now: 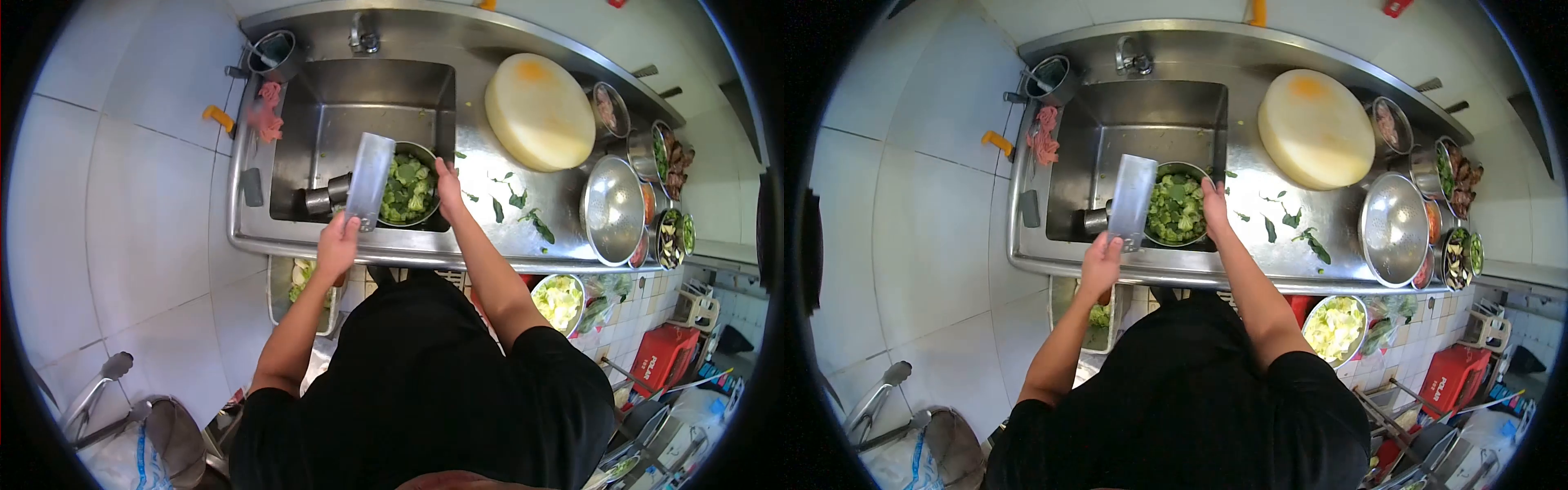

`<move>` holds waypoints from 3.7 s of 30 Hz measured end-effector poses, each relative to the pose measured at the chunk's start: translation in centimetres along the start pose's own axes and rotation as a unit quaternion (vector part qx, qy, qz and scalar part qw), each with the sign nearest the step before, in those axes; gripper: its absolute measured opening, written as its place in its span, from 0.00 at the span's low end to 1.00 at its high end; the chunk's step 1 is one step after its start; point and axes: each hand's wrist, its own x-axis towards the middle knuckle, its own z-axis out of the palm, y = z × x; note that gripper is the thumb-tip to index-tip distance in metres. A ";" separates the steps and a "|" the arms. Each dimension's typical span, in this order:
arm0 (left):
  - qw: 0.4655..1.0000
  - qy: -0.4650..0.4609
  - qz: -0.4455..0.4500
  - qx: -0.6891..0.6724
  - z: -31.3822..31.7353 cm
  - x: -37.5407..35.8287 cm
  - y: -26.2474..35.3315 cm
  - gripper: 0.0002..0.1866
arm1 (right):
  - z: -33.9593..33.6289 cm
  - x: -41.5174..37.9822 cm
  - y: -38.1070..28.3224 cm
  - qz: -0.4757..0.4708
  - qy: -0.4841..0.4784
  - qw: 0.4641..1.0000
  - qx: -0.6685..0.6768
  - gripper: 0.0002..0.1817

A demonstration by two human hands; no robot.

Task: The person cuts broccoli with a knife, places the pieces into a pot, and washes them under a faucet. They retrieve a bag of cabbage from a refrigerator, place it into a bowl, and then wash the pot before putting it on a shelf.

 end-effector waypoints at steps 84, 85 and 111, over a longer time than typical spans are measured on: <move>0.884 0.026 -0.177 -0.431 -7.0 -3.6 -1.1 0.13 | -8.2 -5.5 -1.4 -0.372 0.061 0.849 -0.370 0.21; 0.891 0.013 -0.178 -0.416 -6.5 -2.3 0.0 0.12 | -11.7 -7.9 -0.5 -0.369 0.068 0.864 -0.337 0.17; 0.906 -0.312 -0.167 -0.230 29.4 -10.3 21.5 0.11 | -85.5 -4.8 18.1 -0.015 0.571 0.814 0.107 0.16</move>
